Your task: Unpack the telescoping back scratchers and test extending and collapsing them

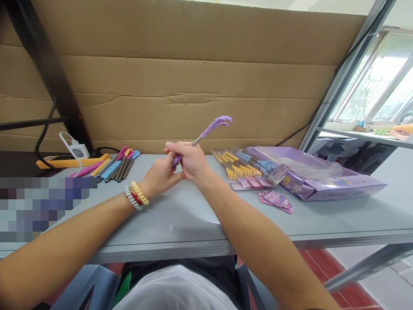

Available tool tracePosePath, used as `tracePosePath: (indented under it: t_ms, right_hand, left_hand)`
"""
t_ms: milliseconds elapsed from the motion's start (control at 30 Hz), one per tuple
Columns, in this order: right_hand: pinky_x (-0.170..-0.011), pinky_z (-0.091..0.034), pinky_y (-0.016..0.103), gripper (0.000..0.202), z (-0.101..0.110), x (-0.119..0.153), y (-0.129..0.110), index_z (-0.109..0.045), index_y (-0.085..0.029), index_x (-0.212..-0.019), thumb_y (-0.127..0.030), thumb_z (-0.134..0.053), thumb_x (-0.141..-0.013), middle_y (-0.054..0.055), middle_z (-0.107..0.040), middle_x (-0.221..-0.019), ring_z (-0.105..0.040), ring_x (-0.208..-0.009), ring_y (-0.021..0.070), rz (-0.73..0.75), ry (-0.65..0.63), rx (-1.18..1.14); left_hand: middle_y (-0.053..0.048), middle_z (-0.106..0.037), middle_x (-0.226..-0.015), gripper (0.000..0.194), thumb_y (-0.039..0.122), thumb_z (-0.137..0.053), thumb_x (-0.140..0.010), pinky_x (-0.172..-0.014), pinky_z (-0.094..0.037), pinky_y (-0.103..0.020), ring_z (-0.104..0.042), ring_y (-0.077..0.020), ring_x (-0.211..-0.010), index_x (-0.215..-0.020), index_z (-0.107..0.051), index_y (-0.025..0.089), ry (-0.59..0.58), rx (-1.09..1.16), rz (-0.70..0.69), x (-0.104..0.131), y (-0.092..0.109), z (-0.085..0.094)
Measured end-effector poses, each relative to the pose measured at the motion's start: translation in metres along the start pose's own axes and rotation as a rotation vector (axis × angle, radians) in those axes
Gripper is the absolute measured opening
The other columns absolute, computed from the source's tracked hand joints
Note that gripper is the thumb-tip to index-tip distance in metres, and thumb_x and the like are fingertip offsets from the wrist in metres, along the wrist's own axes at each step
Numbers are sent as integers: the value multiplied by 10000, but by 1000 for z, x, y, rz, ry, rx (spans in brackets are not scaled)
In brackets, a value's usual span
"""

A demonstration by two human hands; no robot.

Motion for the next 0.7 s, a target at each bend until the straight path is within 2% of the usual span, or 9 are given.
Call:
tracePosePath:
  t_ms: [67,167,267,433,600,700]
  right_hand:
    - [-450,-387,228,273,-3,5,-3,-493,-153,-384,-229,-673,-575,3,-528,-505,-474,-489,89,33,22,3]
    - [-423,-363,228,258,-10,12,-11,-473,-159,-368,-187,-625,-575,-24,-416,-427,-413,-450,78,62,29,9]
    - [-391,-321,225,317,-10,16,-18,-370,-164,-335,-164,-598,-555,-36,-340,-408,-343,-416,58,54,75,4]
    - [-405,-320,212,335,0,15,-32,-282,-169,-354,-126,-573,-513,-37,-297,-418,-402,-465,73,106,164,-87]
    - [-466,-393,223,291,14,5,-30,-313,-168,-379,-128,-564,-521,-49,-298,-409,-417,-457,67,87,234,-181]
    - [-449,-397,232,292,16,0,-19,-341,-174,-419,-170,-606,-541,-51,-349,-434,-441,-460,78,39,216,-200]
  left_hand:
    - [20,-522,-627,377,462,-619,-736,-515,-320,-256,-531,-163,-552,-960,-513,178,6,-32,-1,-1,-2,4]
    - [35,-475,-570,339,462,-662,-686,-510,-292,-253,-473,-135,-508,-841,-542,185,43,-34,11,-1,-3,10]
    - [45,-437,-541,290,451,-662,-677,-506,-272,-250,-414,-113,-491,-742,-535,199,83,8,25,-1,-1,13]
    - [43,-409,-508,357,502,-604,-717,-495,-248,-257,-367,-108,-486,-594,-453,203,84,46,101,-4,3,11]
    - [38,-395,-497,451,593,-549,-744,-487,-246,-266,-388,-120,-483,-570,-395,207,7,80,124,-8,6,3]
    - [40,-438,-549,439,607,-597,-698,-493,-264,-259,-422,-124,-513,-638,-429,206,-5,81,139,-7,-2,1]
Point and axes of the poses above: each hand's wrist, its own x-axis away from the middle knuckle, its own z-axis out of the back of the hand, y = z × x, the point moved 9 cm from there along -x, towards the middle knuckle
